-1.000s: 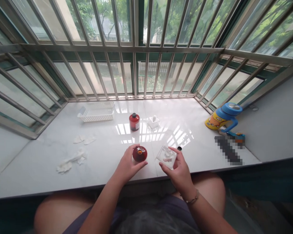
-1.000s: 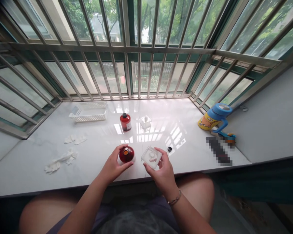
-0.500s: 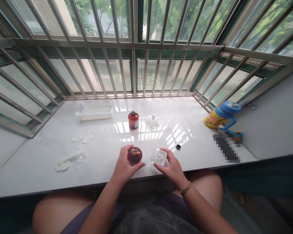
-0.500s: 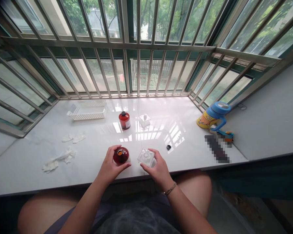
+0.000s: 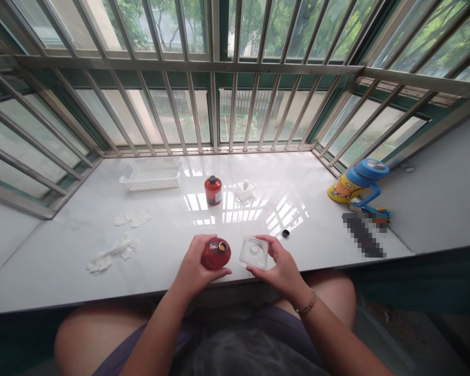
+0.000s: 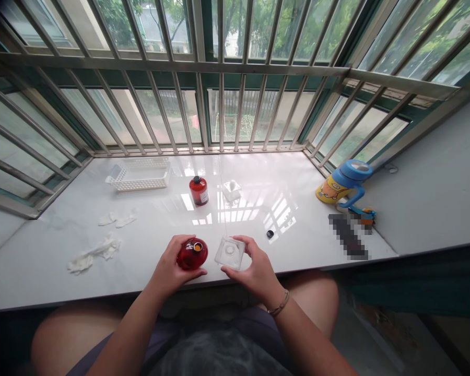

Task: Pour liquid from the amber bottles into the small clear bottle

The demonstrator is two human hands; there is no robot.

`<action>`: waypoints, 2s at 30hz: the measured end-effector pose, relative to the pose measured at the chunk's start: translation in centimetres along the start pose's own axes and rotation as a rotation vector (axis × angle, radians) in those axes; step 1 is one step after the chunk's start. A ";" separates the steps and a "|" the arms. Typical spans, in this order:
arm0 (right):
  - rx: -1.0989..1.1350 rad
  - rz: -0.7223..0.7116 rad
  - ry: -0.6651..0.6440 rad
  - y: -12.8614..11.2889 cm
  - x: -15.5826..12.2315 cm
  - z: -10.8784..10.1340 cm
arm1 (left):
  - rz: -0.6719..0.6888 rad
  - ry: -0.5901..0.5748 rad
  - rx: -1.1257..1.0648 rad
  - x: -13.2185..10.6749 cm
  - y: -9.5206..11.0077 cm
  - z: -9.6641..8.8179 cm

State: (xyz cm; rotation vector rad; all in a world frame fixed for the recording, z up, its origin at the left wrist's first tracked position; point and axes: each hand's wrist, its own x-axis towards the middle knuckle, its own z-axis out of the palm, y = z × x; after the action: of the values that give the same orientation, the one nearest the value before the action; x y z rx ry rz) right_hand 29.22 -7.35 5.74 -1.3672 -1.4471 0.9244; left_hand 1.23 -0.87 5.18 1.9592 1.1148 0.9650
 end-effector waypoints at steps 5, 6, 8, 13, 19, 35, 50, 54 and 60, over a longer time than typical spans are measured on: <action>-0.116 -0.053 -0.051 -1.4 0.3 -0.4 | 0.025 0.018 0.148 -0.3 0.3 -1.4; -0.132 -0.058 -0.056 -1.5 0.3 -0.4 | 0.008 0.018 0.164 -0.4 0.2 -1.4; -0.152 -0.064 -0.065 -1.7 0.4 -0.2 | -0.030 0.008 0.175 -0.6 -0.2 -1.4; -0.201 -0.070 -0.082 -2.0 0.5 0.1 | -0.043 -0.054 0.168 -0.9 -0.5 -0.9; -0.277 -0.101 -0.102 -2.3 0.6 0.0 | 0.078 -0.147 0.195 -0.7 1.3 -1.6; -0.406 -0.163 -0.243 -3.3 0.7 -0.8 | 0.132 -0.117 0.306 -1.0 1.4 -0.8; -0.553 -0.194 -0.370 -4.9 1.5 -1.8 | 0.108 -0.162 0.239 -1.0 1.7 -0.2; -0.601 -0.168 -0.401 -6.0 1.7 -2.0 | 0.102 -0.170 0.200 -1.0 1.7 0.1; -0.667 -0.174 -0.417 -6.8 1.9 -2.3 | 0.068 -0.206 0.105 -1.1 1.4 0.7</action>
State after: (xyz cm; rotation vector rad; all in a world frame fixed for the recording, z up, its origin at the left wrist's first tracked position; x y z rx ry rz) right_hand 29.40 -6.30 13.09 -1.5277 -2.2980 0.6553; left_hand 1.98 -2.52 5.66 2.1390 1.0056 0.7320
